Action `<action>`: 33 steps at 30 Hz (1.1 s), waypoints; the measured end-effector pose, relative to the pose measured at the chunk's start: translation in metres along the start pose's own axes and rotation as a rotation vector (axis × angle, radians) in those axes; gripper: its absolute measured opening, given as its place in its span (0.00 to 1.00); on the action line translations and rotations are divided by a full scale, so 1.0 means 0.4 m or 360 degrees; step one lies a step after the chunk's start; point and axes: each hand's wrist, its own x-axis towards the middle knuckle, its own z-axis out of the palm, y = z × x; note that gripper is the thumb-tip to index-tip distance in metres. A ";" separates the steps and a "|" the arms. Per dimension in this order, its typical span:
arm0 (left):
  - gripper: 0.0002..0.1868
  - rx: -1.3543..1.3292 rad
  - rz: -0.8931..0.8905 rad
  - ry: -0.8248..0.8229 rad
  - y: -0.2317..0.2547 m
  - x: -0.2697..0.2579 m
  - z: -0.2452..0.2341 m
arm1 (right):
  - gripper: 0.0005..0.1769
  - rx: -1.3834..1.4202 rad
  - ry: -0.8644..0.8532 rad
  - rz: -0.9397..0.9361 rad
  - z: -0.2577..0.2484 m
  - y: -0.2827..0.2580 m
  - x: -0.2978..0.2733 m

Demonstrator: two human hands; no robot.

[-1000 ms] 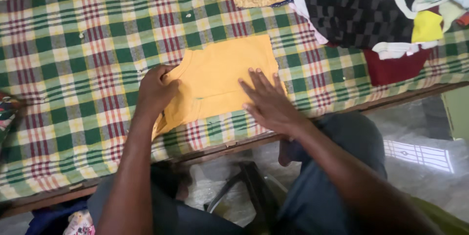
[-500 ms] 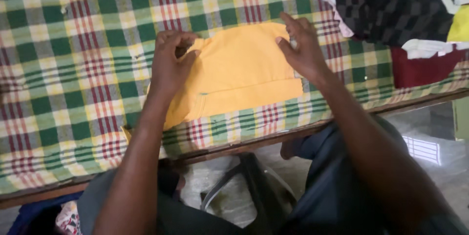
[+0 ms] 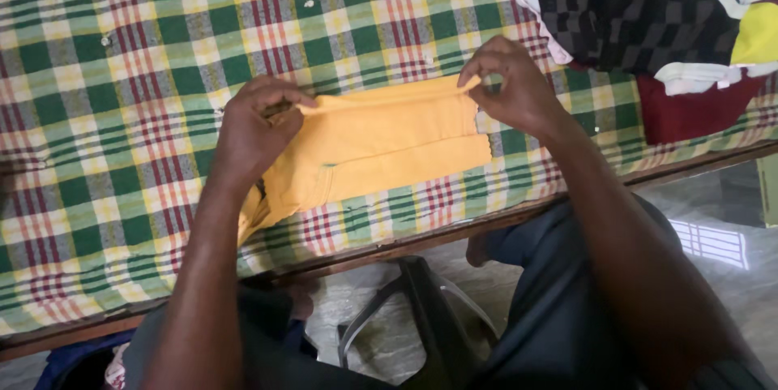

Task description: The person folds several small garments, including a pink cloth, a black checkered item, a small yellow top, and a grey patterned piece, and places some into a blue backpack on the floor.

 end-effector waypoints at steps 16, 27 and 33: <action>0.12 0.0328 0.0259 -0.0289 -0.013 -0.021 -0.008 | 0.10 -0.0060 -0.0286 0.0014 -0.049 -0.033 -0.021; 0.30 0.0521 0.0135 -0.0208 0.021 -0.017 -0.001 | 0.38 0.0063 -0.0297 0.0611 0.000 -0.034 -0.023; 0.22 0.0489 -0.0059 -0.0210 0.025 -0.015 0.003 | 0.27 0.0234 -0.0193 0.0893 0.006 -0.014 -0.026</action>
